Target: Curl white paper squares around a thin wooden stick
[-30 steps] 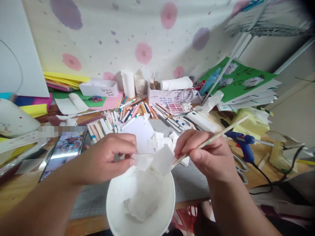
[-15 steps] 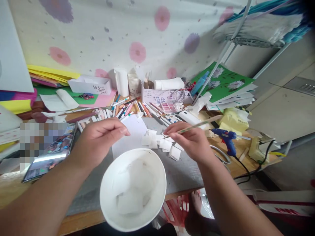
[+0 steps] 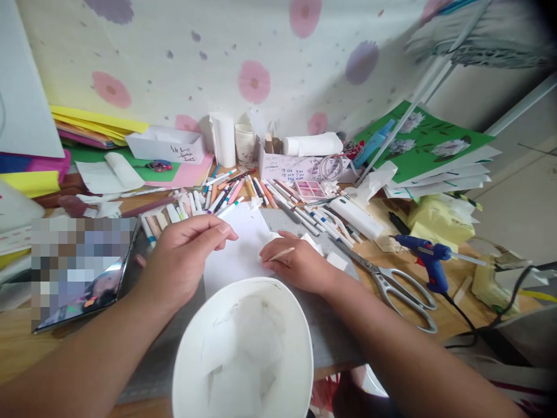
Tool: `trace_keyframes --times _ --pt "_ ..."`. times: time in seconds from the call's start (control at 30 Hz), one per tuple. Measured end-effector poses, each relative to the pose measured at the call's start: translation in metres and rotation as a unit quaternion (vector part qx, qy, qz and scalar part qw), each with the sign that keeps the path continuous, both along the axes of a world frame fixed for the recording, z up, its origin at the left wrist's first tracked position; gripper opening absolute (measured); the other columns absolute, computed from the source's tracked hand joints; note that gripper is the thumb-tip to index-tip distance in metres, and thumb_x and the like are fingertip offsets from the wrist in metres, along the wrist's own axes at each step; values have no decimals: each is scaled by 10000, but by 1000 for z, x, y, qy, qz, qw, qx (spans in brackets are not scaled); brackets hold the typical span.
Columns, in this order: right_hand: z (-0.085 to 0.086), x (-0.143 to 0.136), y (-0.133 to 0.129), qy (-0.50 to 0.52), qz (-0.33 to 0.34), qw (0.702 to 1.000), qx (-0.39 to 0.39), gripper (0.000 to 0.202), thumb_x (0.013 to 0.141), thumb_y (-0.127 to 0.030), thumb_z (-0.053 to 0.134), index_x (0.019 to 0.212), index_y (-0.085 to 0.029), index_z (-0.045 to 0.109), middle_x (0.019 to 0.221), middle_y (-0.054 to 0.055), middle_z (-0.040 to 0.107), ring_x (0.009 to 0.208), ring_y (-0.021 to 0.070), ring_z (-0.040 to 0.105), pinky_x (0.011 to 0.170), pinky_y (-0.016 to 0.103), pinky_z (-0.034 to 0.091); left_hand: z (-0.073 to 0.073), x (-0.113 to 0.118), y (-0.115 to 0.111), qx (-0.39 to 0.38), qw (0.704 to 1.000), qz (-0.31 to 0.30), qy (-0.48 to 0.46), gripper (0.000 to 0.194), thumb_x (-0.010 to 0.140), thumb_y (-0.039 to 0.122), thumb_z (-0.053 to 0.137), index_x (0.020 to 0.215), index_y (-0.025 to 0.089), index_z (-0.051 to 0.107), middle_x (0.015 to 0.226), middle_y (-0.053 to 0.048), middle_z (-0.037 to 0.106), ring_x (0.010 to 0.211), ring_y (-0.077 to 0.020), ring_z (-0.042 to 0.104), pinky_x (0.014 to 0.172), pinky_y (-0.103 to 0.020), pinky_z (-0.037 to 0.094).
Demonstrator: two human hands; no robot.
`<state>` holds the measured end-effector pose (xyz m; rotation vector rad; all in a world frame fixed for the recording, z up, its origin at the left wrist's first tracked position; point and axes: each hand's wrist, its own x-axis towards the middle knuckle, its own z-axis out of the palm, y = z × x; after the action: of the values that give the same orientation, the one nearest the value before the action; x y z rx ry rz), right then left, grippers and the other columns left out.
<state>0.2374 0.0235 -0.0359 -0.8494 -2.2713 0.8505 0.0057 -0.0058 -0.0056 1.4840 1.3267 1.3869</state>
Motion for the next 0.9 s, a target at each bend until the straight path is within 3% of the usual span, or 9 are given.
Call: trace_keyframes --times 0.1,0.23,0.37,0.47,0.53,0.6,0.7,0.9 --pt "-3 2 2 49 -27 998 -33 156 920 -187 696 769 -211 724 896 63 805 899 230 737 1105 500 468 -1 0 0 -18 1000 -19 -4 207 855 360 672 717 238 767 694 -2 630 732 -199 554 698 -337 393" --pt "4 5 4 152 -71 981 -101 250 915 -388 741 754 -198 746 844 65 790 797 215 738 821 378 592 2 0 -1 -31 998 -47 20 129 862 365 699 836 248 748 783 5 670 796 -204 596 746 -325 437" --pt "27 -3 5 295 -71 936 -176 314 880 -526 763 824 -217 770 841 37 797 763 187 764 772 360 648 5 1 -3 -43 992 -118 25 300 844 398 763 1104 264 697 1143 -44 721 1080 -255 649 928 -360 484" --pt "42 -17 1 387 -56 894 -218 285 846 -503 812 769 -236 750 800 -4 790 760 152 766 762 311 671 5 0 -4 -49 982 -184 -18 398 869 429 770 1220 288 649 1325 -56 684 1245 -268 618 1062 -388 456" --pt "46 -27 -3 426 -47 871 -239 246 846 -449 830 763 -231 752 782 -11 791 742 132 766 740 266 671 5 0 -4 -62 976 -200 -57 396 882 434 770 1226 291 637 1240 -48 723 1202 -254 649 1023 -367 486" --pt "46 -35 -8 458 -45 852 -251 209 856 -417 829 777 -235 765 779 -22 785 756 116 767 739 232 669 6 1 -5 -83 975 -189 -83 333 883 431 778 1152 277 655 1012 -19 754 1022 -220 696 889 -315 523" --pt "42 -42 -15 491 -42 828 -267 162 860 -364 835 789 -225 792 787 -18 781 766 113 767 771 234 676 5 0 -7 -105 980 -147 -87 242 868 426 800 978 247 679 774 31 683 752 -148 627 710 -246 476" --pt "41 -40 -20 514 -33 818 -254 97 887 -318 817 840 -234 821 844 3 809 821 136 787 809 262 686 1 -6 -11 -132 976 -143 -97 254 880 479 772 894 244 677 773 33 628 732 -154 544 676 -263 440"
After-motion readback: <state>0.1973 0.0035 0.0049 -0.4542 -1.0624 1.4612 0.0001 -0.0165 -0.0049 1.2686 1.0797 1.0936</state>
